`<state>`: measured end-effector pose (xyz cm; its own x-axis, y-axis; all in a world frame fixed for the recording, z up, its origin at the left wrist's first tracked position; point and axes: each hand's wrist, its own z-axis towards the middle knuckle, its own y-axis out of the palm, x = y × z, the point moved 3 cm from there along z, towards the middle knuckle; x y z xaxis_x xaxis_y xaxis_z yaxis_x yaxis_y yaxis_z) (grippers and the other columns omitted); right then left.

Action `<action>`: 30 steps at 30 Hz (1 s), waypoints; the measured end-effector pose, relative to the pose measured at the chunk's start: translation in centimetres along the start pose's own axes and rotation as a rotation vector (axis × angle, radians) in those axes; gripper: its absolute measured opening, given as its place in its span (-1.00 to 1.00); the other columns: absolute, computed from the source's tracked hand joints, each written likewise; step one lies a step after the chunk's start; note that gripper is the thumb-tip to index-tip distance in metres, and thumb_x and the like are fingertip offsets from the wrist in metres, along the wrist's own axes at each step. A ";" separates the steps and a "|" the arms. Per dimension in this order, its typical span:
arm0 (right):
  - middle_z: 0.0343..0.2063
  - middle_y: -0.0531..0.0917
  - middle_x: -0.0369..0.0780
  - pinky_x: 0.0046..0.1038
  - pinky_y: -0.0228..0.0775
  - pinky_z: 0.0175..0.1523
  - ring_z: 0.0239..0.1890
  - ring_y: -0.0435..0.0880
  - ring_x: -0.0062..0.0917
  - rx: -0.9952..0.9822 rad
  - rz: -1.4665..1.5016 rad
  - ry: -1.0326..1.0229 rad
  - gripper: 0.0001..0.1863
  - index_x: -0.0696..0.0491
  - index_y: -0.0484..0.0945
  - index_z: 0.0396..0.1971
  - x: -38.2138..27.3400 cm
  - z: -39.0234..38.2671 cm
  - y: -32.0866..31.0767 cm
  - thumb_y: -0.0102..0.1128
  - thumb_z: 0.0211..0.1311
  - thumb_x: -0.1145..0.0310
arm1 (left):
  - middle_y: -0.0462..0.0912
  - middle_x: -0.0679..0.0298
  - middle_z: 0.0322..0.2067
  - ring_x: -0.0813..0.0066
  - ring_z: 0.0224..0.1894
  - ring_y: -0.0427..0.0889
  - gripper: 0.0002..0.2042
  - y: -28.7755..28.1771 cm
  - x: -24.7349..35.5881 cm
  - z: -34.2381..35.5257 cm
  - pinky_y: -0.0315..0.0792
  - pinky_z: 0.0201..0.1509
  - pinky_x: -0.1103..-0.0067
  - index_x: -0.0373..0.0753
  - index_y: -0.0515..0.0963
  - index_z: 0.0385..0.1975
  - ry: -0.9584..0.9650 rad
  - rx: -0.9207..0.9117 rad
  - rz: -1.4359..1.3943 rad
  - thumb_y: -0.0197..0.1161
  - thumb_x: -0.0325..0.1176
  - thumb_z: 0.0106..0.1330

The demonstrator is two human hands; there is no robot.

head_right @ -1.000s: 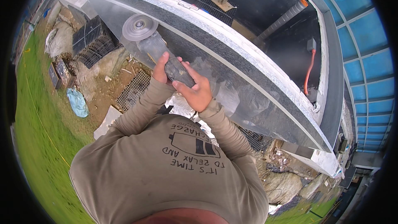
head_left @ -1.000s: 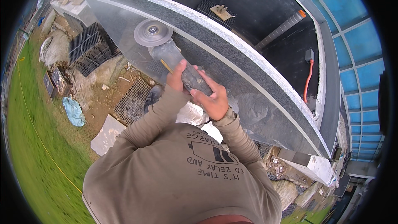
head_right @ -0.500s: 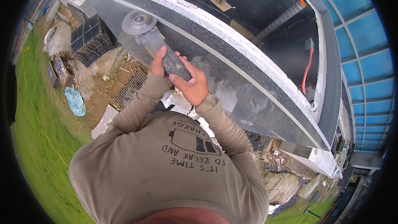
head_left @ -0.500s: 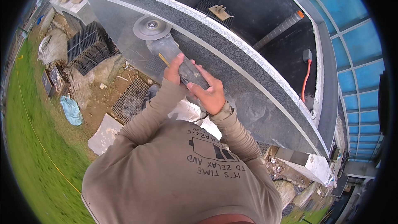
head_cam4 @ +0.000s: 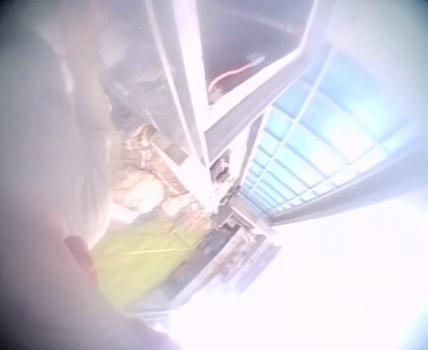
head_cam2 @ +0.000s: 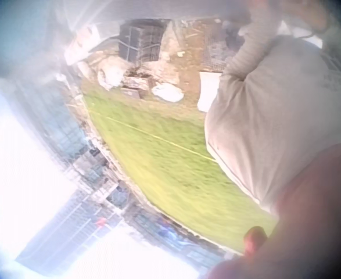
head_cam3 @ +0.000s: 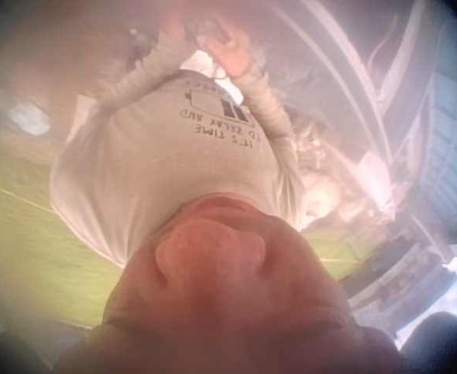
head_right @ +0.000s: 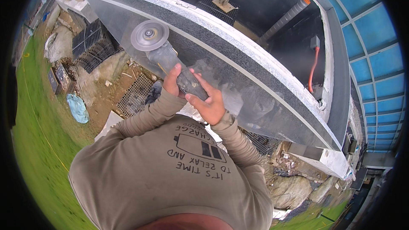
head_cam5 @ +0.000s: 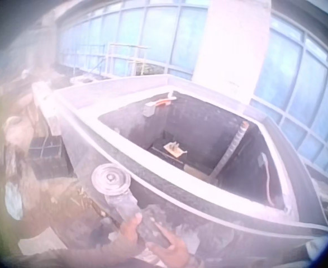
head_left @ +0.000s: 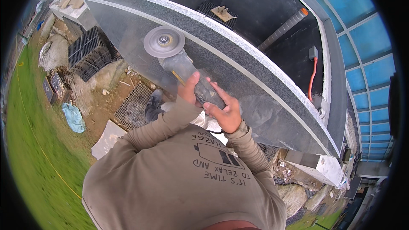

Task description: The person uses an angle grinder to smooth the edge of a large curved stone slab. The person holds the tool with both hands and moves it along the curved edge, generating dust. The person briefly pauses to adjust the tool cord before resuming the grinding.

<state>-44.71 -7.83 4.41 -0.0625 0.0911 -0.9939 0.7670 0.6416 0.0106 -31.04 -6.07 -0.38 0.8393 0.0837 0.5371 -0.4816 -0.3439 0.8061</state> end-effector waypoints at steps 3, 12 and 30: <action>0.18 0.53 -0.10 -0.49 0.13 0.33 0.25 0.35 -0.53 -0.005 -0.024 -0.067 -0.34 0.28 0.33 0.29 -0.1 -0.3 -0.1 0.31 0.17 0.49 | 0.60 0.12 -0.24 0.19 -0.14 0.66 -0.63 0.2 -0.4 -0.3 0.59 -0.01 0.27 -0.28 0.42 -0.11 0.006 0.013 -0.019 0.21 -0.08 0.35; -0.11 0.62 -0.15 -0.55 0.29 -0.07 -0.15 0.45 -0.60 0.015 -0.151 -0.140 -0.35 0.29 0.34 0.28 0.0 -0.3 -0.3 0.29 0.16 0.52 | 0.61 0.11 -0.24 0.17 -0.15 0.66 -0.60 -0.4 -0.9 0.0 0.59 -0.01 0.25 -0.30 0.45 -0.13 0.013 0.001 -0.011 0.23 -0.05 0.34; 0.21 0.52 -0.04 -0.40 0.14 0.37 0.33 0.38 -0.35 -0.008 -0.099 -0.114 -0.32 0.25 0.35 0.28 -0.2 2.8 1.9 0.35 0.16 0.40 | 0.62 0.03 -0.27 0.21 -0.20 0.69 -0.59 -1.6 2.1 1.8 0.63 -0.14 0.32 -0.42 0.48 -0.17 -0.009 0.058 -0.072 0.23 -0.10 0.34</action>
<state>-41.45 -8.81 4.30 -0.0643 -0.0598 -0.9961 0.7558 0.6489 -0.0877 -28.00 -7.06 -1.01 0.8736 0.1017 0.4760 -0.4050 -0.3906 0.8267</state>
